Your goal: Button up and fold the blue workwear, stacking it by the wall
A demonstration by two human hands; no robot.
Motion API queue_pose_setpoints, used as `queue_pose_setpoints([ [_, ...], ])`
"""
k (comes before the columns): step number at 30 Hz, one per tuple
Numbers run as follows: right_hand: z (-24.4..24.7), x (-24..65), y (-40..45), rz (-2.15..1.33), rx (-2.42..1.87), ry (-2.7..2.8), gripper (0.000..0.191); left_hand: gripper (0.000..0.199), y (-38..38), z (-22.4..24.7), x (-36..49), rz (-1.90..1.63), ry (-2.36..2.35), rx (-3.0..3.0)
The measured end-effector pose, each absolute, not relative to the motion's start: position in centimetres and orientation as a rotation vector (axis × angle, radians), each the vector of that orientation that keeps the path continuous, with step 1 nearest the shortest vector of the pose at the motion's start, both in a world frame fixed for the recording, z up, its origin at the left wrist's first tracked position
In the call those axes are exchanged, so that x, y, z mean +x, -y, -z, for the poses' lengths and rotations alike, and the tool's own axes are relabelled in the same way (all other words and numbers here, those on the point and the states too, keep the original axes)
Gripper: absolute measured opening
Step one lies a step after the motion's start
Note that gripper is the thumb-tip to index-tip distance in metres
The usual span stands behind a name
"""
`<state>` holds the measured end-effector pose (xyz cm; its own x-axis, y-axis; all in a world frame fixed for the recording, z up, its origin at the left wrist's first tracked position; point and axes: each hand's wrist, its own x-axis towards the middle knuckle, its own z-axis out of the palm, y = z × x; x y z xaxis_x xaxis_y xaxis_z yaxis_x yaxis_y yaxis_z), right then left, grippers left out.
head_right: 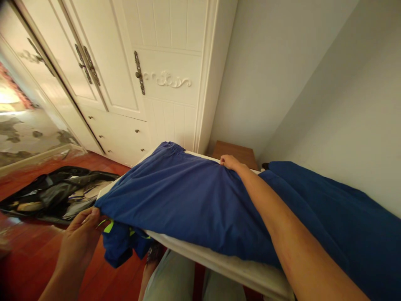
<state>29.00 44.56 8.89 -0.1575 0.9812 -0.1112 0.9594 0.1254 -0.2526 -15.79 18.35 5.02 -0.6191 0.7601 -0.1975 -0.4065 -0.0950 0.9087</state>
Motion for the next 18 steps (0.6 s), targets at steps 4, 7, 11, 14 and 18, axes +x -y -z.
queue_pose_setpoints([
  [4, -9.2, 28.5, -42.1, -0.164, -2.106, 2.226, 0.022, 0.023, -18.6, -4.7, -16.5, -1.806, -1.348, 0.422],
  [7, -10.1, 27.6, -40.1, 0.0, -2.058, 2.188, 0.025, 0.029, -18.7, -4.1, -17.0, -1.799, -1.476, 0.553],
  [11, -11.7, 24.4, -38.1, 0.099, -1.79, 2.263, 0.039, 0.043, -18.7, -4.8, -17.0, -1.757, -1.747, 0.841],
  [14, -12.6, 20.9, -37.3, 0.037, -1.496, 2.43, 0.038, 0.05, -19.4, -6.5, -16.6, -1.624, -1.952, 1.153],
  [18, -12.3, 16.7, -37.6, -0.108, -1.283, 2.559, 0.046, 0.052, -20.9, -8.0, -16.6, -1.385, -2.079, 1.456],
])
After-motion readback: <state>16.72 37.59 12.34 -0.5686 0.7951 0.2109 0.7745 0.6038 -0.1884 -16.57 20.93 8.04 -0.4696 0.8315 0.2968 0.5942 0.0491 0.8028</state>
